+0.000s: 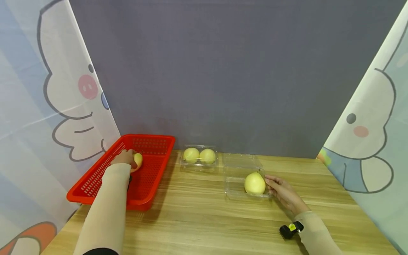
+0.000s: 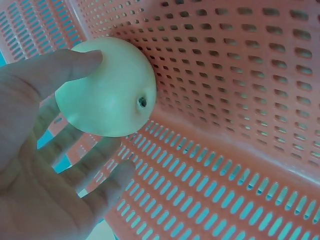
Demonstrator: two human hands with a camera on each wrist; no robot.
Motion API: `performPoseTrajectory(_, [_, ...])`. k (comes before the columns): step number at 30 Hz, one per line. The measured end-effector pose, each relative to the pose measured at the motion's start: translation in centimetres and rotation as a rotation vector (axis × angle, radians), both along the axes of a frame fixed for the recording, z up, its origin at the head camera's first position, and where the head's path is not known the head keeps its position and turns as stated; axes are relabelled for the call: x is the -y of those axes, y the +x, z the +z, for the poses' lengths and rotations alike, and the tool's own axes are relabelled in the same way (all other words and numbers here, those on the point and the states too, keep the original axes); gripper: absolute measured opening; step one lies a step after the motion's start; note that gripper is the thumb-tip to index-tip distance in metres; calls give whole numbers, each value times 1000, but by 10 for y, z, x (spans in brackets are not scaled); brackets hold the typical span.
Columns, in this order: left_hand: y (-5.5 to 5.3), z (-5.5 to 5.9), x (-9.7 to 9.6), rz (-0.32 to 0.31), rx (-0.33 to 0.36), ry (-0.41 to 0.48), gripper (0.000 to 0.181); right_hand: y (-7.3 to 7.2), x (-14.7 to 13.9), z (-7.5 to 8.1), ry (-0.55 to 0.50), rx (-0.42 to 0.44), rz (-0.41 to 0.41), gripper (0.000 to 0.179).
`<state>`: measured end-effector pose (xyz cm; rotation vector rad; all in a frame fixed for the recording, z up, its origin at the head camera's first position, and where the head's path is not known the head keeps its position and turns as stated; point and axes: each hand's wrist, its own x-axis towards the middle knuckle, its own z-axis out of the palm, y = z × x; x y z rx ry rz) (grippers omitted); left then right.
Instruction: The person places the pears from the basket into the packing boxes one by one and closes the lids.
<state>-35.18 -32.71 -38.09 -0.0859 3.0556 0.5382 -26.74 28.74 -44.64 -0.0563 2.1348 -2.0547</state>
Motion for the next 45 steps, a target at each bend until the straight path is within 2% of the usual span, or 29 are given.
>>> performPoseTrajectory(4, [0, 1, -2, -3, 30, 19, 72, 0, 0, 0, 1, -5, 7, 58])
performPoseTrajectory(8, [4, 3, -6, -2, 112, 61, 74, 0, 0, 0, 2, 0, -2, 58])
performPoseTrajectory(11, [9, 7, -10, 58, 191, 205, 82, -1, 0, 0, 1, 4, -10, 58])
performPoseTrajectory(15, [17, 14, -15, 136, 233, 400, 85, -1, -1, 0, 3, 0, -4, 58])
performPoseTrajectory(16, [19, 16, -17, 158, 240, 437, 83, -1, 0, 0, 2, -2, -5, 58])
performPoseTrajectory(19, [24, 19, -18, 180, 254, 469, 77, 0, 0, 0, 5, -6, 0, 58])
performPoseTrajectory(22, [25, 20, -18, 188, 267, 454, 73, 0, 0, 0, 8, 1, -8, 58])
performPoseTrajectory(29, [24, 21, -15, 90, 238, 283, 60, 1, 0, 0, 23, 4, -5, 57])
performPoseTrajectory(33, [24, 21, -14, 75, 230, 256, 51, 1, 0, 0, 26, 1, -4, 56])
performPoseTrajectory(39, [22, 21, -13, 76, 252, 233, 56, 0, 0, 1, 22, 8, 1, 57])
performPoseTrajectory(45, [23, 21, -13, 49, 239, 182, 50, -1, -1, 1, 21, 1, 6, 58])
